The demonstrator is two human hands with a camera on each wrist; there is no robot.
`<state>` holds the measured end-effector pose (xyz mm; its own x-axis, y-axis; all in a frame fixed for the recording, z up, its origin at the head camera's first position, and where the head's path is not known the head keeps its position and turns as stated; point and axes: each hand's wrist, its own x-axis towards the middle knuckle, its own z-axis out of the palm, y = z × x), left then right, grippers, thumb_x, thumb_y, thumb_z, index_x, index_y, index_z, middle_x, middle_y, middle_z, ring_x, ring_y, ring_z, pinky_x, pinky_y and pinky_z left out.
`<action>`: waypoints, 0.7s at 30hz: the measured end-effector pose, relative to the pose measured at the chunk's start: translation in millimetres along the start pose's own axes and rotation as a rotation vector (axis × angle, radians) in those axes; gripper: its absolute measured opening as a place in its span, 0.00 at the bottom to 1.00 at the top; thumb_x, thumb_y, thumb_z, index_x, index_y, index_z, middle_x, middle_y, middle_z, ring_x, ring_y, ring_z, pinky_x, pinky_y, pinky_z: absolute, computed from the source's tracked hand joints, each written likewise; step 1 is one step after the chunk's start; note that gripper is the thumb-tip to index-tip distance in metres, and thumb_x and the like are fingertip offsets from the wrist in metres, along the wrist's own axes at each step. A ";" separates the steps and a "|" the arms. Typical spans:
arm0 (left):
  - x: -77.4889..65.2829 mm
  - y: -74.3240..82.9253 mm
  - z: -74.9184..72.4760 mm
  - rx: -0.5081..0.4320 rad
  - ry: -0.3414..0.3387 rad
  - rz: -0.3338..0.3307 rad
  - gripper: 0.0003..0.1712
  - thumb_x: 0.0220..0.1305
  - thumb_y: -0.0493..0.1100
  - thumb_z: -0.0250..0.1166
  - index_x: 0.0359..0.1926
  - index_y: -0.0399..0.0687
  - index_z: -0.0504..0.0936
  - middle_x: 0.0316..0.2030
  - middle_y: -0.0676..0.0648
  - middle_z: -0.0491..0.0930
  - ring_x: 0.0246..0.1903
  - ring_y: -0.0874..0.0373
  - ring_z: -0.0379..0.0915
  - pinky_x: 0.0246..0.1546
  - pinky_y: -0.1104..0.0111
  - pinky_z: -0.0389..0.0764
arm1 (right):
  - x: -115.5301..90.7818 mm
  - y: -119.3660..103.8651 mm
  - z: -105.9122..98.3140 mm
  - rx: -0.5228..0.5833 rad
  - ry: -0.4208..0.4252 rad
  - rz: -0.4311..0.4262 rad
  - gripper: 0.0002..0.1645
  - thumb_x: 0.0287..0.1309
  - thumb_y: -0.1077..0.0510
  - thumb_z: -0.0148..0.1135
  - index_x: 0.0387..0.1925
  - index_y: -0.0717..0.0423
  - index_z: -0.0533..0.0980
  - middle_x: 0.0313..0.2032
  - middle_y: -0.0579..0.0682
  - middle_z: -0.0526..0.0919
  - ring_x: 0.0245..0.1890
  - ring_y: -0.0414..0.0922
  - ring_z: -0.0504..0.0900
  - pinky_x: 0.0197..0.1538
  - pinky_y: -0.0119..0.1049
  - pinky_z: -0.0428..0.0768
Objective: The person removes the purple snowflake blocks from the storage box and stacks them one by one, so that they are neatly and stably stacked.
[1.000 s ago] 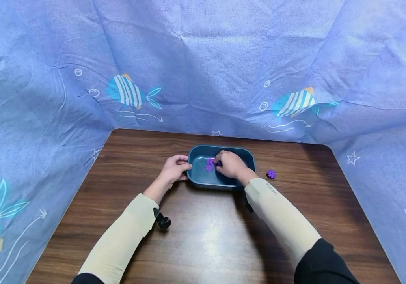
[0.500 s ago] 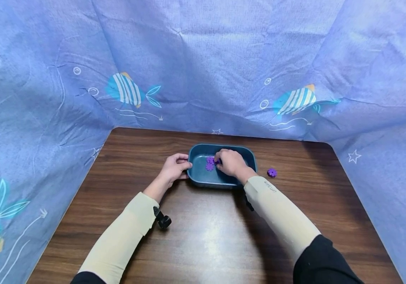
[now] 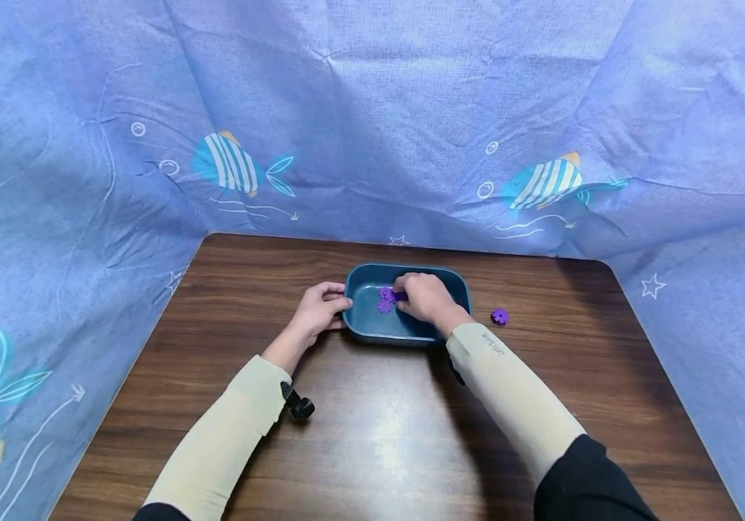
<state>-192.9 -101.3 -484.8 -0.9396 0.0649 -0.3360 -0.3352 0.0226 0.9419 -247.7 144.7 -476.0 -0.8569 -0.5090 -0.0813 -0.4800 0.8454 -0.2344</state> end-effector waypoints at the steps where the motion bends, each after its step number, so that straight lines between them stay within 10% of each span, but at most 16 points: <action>1: -0.3 0.0 -0.4 -0.002 -0.001 0.000 0.25 0.66 0.33 0.67 0.63 0.37 0.76 0.49 0.42 0.80 0.44 0.50 0.83 0.38 0.60 0.91 | 0.1 -0.3 -0.1 -0.005 -0.004 -0.002 0.18 0.66 0.52 0.69 0.55 0.52 0.83 0.54 0.51 0.86 0.52 0.49 0.84 0.62 0.49 0.81; 21: 0.5 1.0 -0.5 0.003 -0.010 -0.006 0.25 0.66 0.33 0.67 0.64 0.37 0.75 0.48 0.43 0.79 0.44 0.51 0.83 0.38 0.61 0.91 | -7.4 10.5 -4.5 0.220 0.014 -0.032 0.16 0.66 0.55 0.69 0.52 0.55 0.84 0.50 0.52 0.86 0.51 0.48 0.83 0.61 0.47 0.82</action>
<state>-193.7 -101.8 -484.1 -0.9369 0.0747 -0.3415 -0.3405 0.0258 0.9399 -247.2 158.1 -473.5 -0.8451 -0.5315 -0.0572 -0.4559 0.7724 -0.4423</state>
